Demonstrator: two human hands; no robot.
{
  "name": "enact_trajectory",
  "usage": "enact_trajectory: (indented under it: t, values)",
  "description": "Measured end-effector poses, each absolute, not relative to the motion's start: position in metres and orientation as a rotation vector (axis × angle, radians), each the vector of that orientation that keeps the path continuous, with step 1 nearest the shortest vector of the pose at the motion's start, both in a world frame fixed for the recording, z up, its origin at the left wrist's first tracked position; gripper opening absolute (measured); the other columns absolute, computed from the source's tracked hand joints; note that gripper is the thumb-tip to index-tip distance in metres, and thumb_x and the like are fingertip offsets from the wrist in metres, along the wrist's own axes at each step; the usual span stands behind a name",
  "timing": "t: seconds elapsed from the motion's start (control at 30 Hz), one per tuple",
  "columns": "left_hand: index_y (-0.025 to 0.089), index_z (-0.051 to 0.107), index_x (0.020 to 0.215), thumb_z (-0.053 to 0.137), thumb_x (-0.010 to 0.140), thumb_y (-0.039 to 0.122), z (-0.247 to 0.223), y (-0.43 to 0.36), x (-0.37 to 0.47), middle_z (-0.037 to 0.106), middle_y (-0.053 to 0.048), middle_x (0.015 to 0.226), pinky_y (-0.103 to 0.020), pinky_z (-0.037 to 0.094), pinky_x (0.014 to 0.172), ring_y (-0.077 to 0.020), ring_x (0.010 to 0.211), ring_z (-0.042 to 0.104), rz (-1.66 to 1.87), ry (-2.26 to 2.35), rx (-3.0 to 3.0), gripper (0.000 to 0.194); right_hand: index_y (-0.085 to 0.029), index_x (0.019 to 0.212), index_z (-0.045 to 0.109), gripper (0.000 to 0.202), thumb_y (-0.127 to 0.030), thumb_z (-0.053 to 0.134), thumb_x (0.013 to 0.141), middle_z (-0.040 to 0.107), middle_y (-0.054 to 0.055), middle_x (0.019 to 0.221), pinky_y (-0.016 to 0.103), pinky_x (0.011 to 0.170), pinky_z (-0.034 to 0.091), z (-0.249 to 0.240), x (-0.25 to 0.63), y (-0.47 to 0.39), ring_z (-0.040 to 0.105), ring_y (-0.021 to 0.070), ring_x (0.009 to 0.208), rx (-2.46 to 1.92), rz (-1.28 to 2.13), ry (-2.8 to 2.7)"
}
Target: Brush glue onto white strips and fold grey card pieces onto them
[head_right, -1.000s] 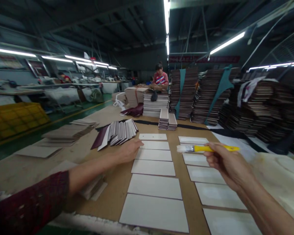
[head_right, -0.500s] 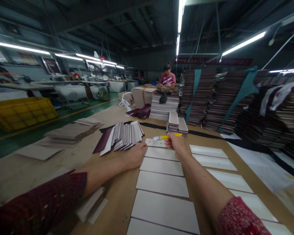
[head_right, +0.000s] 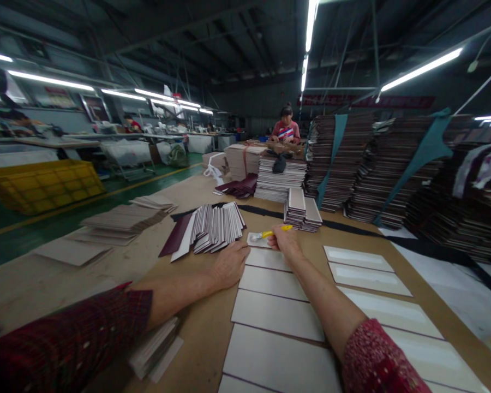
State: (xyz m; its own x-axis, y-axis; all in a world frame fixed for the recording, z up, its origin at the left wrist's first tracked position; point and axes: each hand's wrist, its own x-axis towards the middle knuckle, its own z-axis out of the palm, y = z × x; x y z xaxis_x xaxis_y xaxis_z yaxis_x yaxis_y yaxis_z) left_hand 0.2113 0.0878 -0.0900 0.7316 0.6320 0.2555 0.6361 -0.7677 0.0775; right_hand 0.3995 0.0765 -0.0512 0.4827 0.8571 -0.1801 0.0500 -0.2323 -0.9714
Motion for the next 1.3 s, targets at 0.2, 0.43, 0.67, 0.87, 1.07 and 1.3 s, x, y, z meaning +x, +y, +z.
enact_trajectory:
  t: [0.2,0.43,0.67,0.87,1.07,1.3]
  values:
    - [0.014,0.063,0.103,0.050,0.086,0.007,-0.091,0.091,0.211,0.067,-0.013,0.116,-0.039,0.042,0.110,-0.0259,0.114,0.058,-0.415,-1.050,-2.923,0.022,-0.015,0.111,0.064,0.024,-0.036,0.062,0.099,0.067,0.004,0.100,0.030,0.067,0.058,-0.050,0.409,0.082,0.065,0.0140,0.077,-1.727,0.894,-0.854]
    - [0.014,0.063,0.105,0.049,0.086,0.005,-0.090,0.090,0.210,0.066,-0.013,0.114,-0.038,0.043,0.108,-0.0255,0.112,0.057,-0.405,-1.053,-2.927,0.025,-0.016,0.111,0.064,0.024,-0.037,0.062,0.099,0.067,0.005,0.103,0.031,0.070,0.058,-0.048,0.441,0.080,0.065,0.0149,0.080,-1.823,0.822,-0.831]
    - [0.014,0.062,0.107,0.049,0.085,0.005,-0.092,0.091,0.209,0.066,-0.014,0.115,-0.040,0.043,0.109,-0.0262,0.113,0.057,-0.435,-1.053,-2.933,0.027,-0.015,0.111,0.064,0.025,-0.037,0.062,0.099,0.067,0.005,0.101,0.031,0.070,0.058,-0.047,0.469,0.062,0.066,0.0150,0.080,-1.831,0.788,-0.796]
    - [0.015,0.062,0.106,0.048,0.083,0.004,-0.093,0.092,0.209,0.066,-0.013,0.116,-0.041,0.044,0.109,-0.0264,0.113,0.057,-0.480,-1.055,-2.936,0.030,-0.015,0.109,0.064,0.024,-0.037,0.063,0.099,0.067,0.004,0.099,0.031,0.068,0.058,-0.047,0.492,0.052,0.065,0.0145,0.078,-1.839,0.757,-0.777]
    - [0.016,0.063,0.104,0.049,0.083,0.005,-0.093,0.092,0.208,0.066,-0.012,0.115,-0.041,0.044,0.109,-0.0260,0.113,0.057,-0.487,-1.040,-2.945,0.028,-0.015,0.111,0.064,0.025,-0.036,0.063,0.099,0.067,0.005,0.102,0.031,0.070,0.058,-0.047,0.507,0.046,0.066,0.0152,0.080,-1.846,0.703,-0.747]
    - [0.014,0.063,0.106,0.049,0.083,0.004,-0.093,0.092,0.209,0.066,-0.013,0.115,-0.041,0.045,0.106,-0.0268,0.112,0.057,-0.469,-1.058,-2.937,0.029,-0.015,0.110,0.065,0.024,-0.036,0.063,0.099,0.067,0.005,0.102,0.032,0.071,0.058,-0.043,0.513,0.040,0.066,0.0153,0.081,-1.848,0.678,-0.715]
